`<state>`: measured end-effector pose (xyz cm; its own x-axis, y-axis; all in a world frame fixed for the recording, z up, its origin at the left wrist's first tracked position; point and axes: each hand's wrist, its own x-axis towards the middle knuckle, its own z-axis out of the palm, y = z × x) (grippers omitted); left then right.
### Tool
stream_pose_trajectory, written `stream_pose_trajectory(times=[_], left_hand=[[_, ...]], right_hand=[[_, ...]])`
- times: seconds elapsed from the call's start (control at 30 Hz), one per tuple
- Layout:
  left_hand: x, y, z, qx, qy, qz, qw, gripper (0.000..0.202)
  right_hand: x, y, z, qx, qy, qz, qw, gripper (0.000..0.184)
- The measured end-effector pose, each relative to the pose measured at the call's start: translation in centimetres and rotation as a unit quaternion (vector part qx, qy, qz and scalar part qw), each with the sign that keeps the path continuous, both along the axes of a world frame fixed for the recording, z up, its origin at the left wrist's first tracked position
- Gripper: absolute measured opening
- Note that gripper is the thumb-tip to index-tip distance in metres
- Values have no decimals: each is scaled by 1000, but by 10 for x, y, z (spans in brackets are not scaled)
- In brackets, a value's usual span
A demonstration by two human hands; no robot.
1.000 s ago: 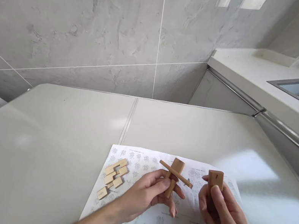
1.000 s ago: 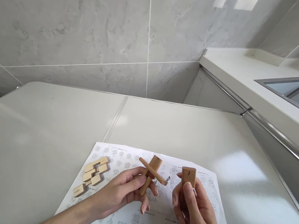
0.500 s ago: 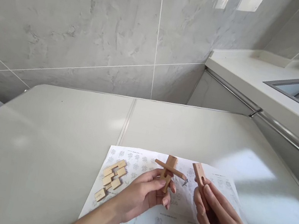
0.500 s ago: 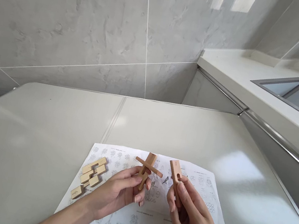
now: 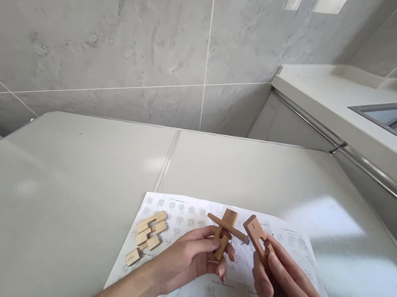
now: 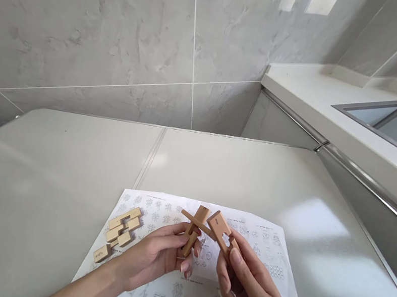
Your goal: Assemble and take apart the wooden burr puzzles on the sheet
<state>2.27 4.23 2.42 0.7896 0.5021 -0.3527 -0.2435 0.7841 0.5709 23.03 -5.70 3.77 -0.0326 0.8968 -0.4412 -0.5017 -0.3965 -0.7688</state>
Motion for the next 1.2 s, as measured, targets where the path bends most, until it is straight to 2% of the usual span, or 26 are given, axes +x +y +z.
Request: stream_pose_trajectory(times=[0.2, 0.43, 0.67, 0.77, 0.9, 1.0, 1.1, 1.2], left_hand=[[2, -1, -1, -1, -17, -36, 999, 17], [0, 0, 4, -45, -51, -61, 996, 19], [-2, -1, -1, -78, -69, -70, 992, 23], [-1, -1, 2, -45, -60, -89, 993, 28], [0, 0, 9, 24, -40, -164, 985, 30], [-3, -2, 10, 57, -3, -209, 976, 21], [-6, -6, 7, 132, 49, -226, 964, 5], [-7, -10, 5, 211, 73, -226, 948, 14]], right_hand=[[-2, -4, -6, 26, -73, 57, 995, 55], [-3, -6, -11, 37, -82, 77, 993, 56], [-8, -6, -6, 37, -94, 72, 992, 57], [-11, -5, -5, 37, -108, 90, 989, 52], [-11, -5, -5, 31, -140, 100, 985, 44], [-11, -4, -3, 26, -170, 103, 980, 43], [-11, -1, 0, 39, -183, 110, 976, 45], [-9, 1, 3, 46, -190, 129, 972, 47]])
